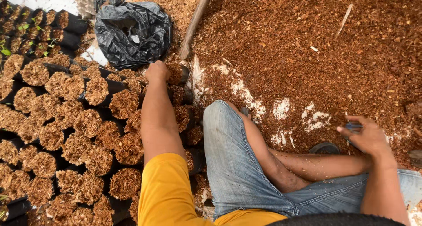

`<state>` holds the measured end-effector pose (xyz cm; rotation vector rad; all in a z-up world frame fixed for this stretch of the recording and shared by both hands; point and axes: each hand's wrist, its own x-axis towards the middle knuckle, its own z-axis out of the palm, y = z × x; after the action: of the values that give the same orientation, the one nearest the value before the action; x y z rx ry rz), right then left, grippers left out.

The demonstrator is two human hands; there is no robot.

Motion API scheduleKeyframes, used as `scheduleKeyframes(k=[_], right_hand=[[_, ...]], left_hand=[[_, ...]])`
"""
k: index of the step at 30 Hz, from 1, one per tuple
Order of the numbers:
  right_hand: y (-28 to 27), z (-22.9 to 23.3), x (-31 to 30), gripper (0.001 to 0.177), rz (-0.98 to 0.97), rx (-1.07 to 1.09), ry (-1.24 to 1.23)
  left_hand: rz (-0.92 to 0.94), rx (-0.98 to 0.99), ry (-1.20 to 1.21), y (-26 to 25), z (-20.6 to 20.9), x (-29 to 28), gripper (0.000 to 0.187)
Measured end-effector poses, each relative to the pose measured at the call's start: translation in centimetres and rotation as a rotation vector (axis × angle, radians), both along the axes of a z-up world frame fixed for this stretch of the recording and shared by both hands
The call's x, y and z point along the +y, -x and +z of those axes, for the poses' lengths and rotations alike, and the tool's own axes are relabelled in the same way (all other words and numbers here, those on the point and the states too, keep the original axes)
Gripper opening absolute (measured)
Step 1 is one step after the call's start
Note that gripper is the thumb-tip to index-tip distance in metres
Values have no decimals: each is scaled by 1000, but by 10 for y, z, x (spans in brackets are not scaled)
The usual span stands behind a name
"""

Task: The person scoops soil from a large pile and fills black plastic nursery bags. They pack the soil into the bags by hand and place the filled bags in rows on the ground.

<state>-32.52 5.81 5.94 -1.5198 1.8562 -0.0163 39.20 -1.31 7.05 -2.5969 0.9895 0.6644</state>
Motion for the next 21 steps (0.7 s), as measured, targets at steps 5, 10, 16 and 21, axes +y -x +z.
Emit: scheduleKeyframes(k=[5,10,16,21], right_hand=[[54,-29,-20,100,195,463,-113],[66,-104,-20,80,144,596,-138],[18,-86,-10,31,-55,240,113],[-71,-20,29,28,-701,-1083,112]], left_hand=[[-117,-149,-54,16,45,-9,43],[-389,-435,197,117,44,-37,32],[-444,384,679,351,93,36,28],[-560,1192,192,465,51,104,54]])
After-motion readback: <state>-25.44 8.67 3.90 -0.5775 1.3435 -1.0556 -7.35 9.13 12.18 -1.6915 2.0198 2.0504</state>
